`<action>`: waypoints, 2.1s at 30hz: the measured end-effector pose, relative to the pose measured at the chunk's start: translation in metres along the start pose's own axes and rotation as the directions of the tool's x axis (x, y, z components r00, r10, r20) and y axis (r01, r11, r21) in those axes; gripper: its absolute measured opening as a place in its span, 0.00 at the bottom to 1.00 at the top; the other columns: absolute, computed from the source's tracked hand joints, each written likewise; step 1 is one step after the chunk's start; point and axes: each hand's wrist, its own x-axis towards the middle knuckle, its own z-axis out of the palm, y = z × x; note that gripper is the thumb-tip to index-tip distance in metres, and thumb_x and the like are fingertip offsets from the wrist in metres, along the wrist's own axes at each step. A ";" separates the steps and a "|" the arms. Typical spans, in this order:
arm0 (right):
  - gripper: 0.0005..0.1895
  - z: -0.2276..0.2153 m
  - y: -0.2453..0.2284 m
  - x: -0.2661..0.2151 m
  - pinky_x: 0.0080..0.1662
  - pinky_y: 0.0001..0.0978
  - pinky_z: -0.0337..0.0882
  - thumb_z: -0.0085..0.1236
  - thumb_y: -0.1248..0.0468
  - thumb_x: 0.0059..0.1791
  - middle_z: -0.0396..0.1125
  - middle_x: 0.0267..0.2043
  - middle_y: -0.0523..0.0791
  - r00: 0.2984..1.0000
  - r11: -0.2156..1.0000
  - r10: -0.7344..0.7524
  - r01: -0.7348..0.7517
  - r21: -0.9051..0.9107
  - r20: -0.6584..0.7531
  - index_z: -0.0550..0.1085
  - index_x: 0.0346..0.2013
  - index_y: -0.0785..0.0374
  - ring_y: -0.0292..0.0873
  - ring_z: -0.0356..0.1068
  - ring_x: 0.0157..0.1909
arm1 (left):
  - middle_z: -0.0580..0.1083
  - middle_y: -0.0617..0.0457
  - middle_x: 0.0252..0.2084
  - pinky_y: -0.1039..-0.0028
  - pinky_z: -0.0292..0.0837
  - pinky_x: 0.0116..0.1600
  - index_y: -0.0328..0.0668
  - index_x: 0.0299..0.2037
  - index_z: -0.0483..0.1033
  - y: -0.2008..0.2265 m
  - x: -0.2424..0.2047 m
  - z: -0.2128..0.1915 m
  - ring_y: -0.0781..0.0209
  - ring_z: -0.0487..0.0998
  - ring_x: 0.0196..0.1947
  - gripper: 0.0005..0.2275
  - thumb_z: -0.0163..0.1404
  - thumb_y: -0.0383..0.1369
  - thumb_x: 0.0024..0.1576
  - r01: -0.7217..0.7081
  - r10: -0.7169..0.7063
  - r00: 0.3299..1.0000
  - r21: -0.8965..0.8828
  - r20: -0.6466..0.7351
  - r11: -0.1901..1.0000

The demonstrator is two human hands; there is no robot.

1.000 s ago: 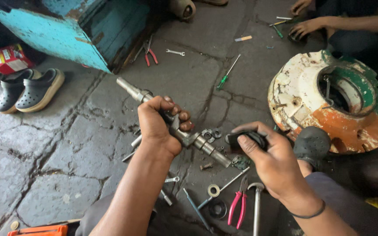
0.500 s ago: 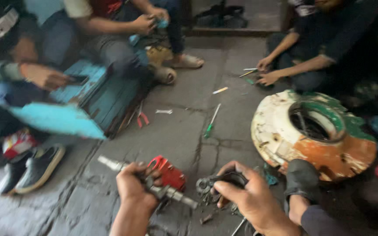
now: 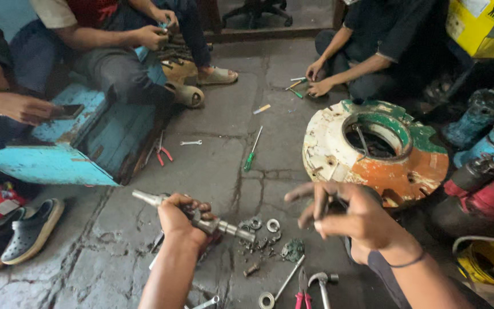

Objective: The person is assembling a mechanical shaft by sliding bearings and washers onto it. They are sitting on the floor in a workshop environment, surrounded by tools and other mechanical parts.

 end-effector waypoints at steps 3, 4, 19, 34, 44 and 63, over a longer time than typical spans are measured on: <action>0.07 -0.002 0.004 -0.012 0.35 0.34 0.70 0.58 0.71 0.37 0.70 0.61 0.55 1.000 0.991 0.026 -0.026 0.129 -0.002 0.71 0.27 0.63 0.48 0.76 0.43 | 0.59 0.51 0.16 0.66 0.55 0.23 0.48 0.19 0.57 -0.006 -0.009 0.003 0.54 0.62 0.16 0.08 0.46 0.32 0.42 0.008 -0.009 0.998 0.016 0.056 1.000; 0.06 -0.007 0.001 -0.003 0.43 0.33 0.67 0.59 0.71 0.37 0.71 0.55 0.57 1.000 0.999 -0.031 0.031 0.024 0.001 0.71 0.26 0.65 0.49 0.74 0.49 | 0.56 0.51 0.14 0.61 0.56 0.22 0.48 0.17 0.55 -0.003 -0.012 0.009 0.52 0.60 0.14 0.09 0.46 0.33 0.40 -0.029 0.027 0.998 0.036 0.062 0.999; 0.04 -0.029 -0.004 0.004 0.36 0.30 0.68 0.57 0.72 0.34 0.69 0.25 0.45 0.994 0.958 0.080 -0.056 -0.281 0.074 0.71 0.20 0.66 0.38 0.69 0.31 | 0.61 0.54 0.18 0.67 0.56 0.23 0.47 0.22 0.61 -0.018 0.006 0.017 0.56 0.64 0.17 0.05 0.46 0.31 0.43 0.004 -0.005 1.000 0.029 0.020 1.000; 0.05 -0.031 0.011 -0.001 0.35 0.29 0.64 0.55 0.73 0.35 0.65 0.25 0.44 0.979 0.969 0.153 -0.123 -0.216 0.133 0.68 0.21 0.66 0.37 0.64 0.30 | 0.63 0.51 0.20 0.66 0.58 0.22 0.45 0.24 0.62 -0.021 -0.002 0.027 0.54 0.65 0.18 0.04 0.45 0.30 0.43 -0.022 0.025 0.999 0.102 -0.029 0.995; 0.04 -0.030 0.014 -0.003 0.31 0.30 0.65 0.56 0.75 0.36 0.66 0.25 0.45 0.981 0.981 0.192 -0.191 -0.019 0.032 0.70 0.22 0.65 0.37 0.64 0.29 | 0.63 0.51 0.21 0.67 0.60 0.23 0.45 0.25 0.61 -0.010 -0.017 0.019 0.55 0.66 0.19 0.05 0.46 0.29 0.44 -0.080 0.082 0.996 0.076 -0.027 0.994; 0.13 0.015 0.056 0.006 0.40 0.28 0.71 0.59 0.69 0.42 0.76 0.32 0.39 0.948 0.797 0.110 -0.264 -0.543 -0.299 0.80 0.41 0.58 0.31 0.71 0.36 | 0.63 0.50 0.20 0.65 0.59 0.22 0.44 0.22 0.62 -0.017 -0.008 0.011 0.54 0.66 0.18 0.05 0.47 0.31 0.45 0.005 -0.005 1.000 0.105 0.001 0.994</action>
